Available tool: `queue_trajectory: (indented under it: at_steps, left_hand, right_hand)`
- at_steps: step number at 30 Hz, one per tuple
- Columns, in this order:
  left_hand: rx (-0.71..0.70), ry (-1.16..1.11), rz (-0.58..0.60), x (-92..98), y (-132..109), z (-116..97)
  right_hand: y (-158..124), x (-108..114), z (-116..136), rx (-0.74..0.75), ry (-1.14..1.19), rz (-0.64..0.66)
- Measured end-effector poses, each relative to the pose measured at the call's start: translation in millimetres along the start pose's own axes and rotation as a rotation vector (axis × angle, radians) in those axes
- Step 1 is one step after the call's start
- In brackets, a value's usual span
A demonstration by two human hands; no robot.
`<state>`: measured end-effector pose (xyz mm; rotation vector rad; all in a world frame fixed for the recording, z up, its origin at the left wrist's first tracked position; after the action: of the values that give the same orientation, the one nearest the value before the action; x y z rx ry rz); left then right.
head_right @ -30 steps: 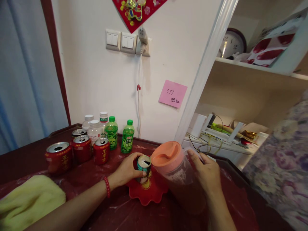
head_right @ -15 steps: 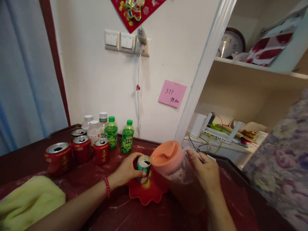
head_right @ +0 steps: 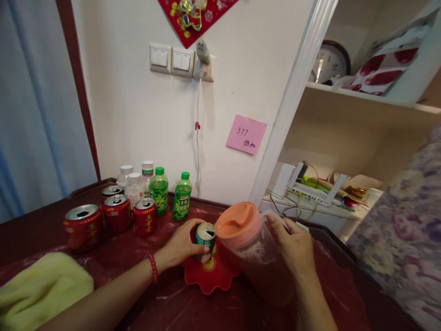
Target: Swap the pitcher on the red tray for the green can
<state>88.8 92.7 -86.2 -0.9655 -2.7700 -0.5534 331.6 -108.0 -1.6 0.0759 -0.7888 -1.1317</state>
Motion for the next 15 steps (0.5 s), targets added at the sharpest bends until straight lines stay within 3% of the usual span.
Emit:
queue_trajectory:
  at_steps: [15]
  left_hand:
    - [0.014, -0.005, -0.006, 0.3, 0.4, 1.9]
  right_hand:
    - [1.8, -0.1, -1.2, 0.023, -0.013, -0.012]
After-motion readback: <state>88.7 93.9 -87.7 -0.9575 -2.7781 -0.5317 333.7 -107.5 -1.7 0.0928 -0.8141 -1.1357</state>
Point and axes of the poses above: each hand's wrist, its own y-axis towards the middle knuckle, its own x-axis out of the back of the hand, z = x × y, the point moved 9 cm from there along y, towards the middle knuckle, and after that the axes turned 14 degrees about -y, right-handed, at the moved point
